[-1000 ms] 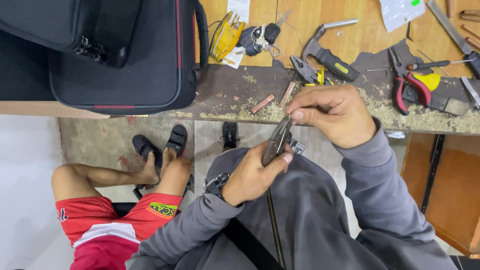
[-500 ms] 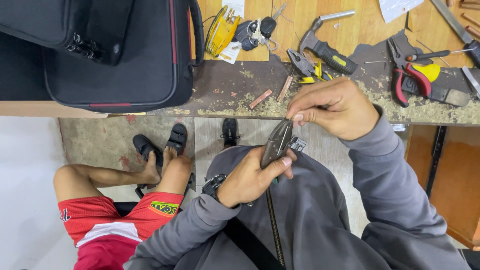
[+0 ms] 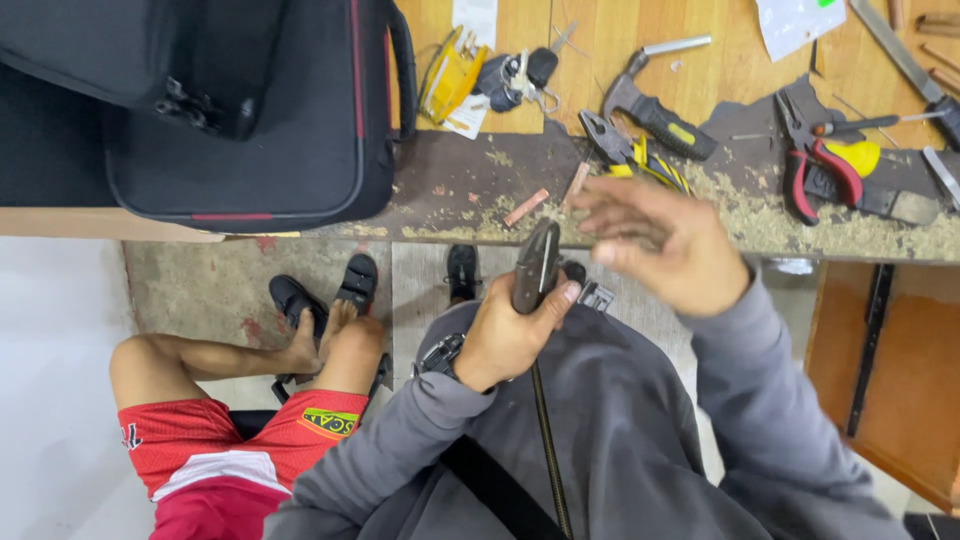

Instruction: Hammering a metal component on the floor and then using pliers to cut and shape small metal rods at a workbench.

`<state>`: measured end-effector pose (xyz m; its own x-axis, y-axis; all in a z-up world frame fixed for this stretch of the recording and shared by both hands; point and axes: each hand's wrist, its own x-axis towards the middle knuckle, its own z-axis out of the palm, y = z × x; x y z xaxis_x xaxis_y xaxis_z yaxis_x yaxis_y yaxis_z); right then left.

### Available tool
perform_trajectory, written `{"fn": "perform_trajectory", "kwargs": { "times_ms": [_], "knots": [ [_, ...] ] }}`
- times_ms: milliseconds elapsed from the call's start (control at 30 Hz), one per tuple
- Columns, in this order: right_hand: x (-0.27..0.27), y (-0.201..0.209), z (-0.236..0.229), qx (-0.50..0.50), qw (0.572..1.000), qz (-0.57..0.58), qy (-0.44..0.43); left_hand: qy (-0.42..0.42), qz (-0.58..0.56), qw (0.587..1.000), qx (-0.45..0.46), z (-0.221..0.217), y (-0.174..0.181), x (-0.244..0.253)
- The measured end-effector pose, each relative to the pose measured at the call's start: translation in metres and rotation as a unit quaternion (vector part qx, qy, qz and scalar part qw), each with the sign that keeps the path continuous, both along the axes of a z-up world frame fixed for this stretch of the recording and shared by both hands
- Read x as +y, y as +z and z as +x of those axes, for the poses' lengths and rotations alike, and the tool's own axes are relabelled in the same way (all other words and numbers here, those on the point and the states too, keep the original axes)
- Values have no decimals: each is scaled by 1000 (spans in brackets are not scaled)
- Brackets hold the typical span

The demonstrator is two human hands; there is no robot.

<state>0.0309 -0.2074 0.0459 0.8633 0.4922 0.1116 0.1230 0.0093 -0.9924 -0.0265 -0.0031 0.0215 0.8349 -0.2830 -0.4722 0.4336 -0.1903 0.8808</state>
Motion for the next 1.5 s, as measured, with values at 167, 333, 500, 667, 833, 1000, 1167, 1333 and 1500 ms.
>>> {"fn": "perform_trajectory", "kwargs": {
  "times_ms": [167, 333, 500, 667, 833, 1000, 1167, 1333, 1500],
  "knots": [
    [40, -31, -69, 75, 942, -322, -62, 147, -32, 986, -73, 16, -22, -17],
    [69, -76, -75, 111, 907, -358, -195, 186, -30, 974, -126, 25, -32, -40],
    [62, -136, -77, 113, 889, -385, -221, 179, -46, 972, -148, 17, -35, -53],
    [57, -178, -81, 99, 882, -419, -191, 246, 54, 955, -156, 20, -70, -51],
    [65, -167, -80, 77, 880, -437, -169, 287, 84, 953, -45, 29, -79, -49],
    [72, -162, -70, 60, 848, -501, -163, 299, 89, 950, 15, 31, -113, -46],
    [55, -200, -78, -3, 842, -510, -175, 312, 42, 949, -2, 44, -97, -51],
    [58, -181, -74, -80, 841, -497, -200, 320, 39, 946, -14, 46, -93, -52],
    [58, -200, -69, -107, 839, -493, -205, 330, 33, 943, -22, 55, -87, -53]
  ]
}}
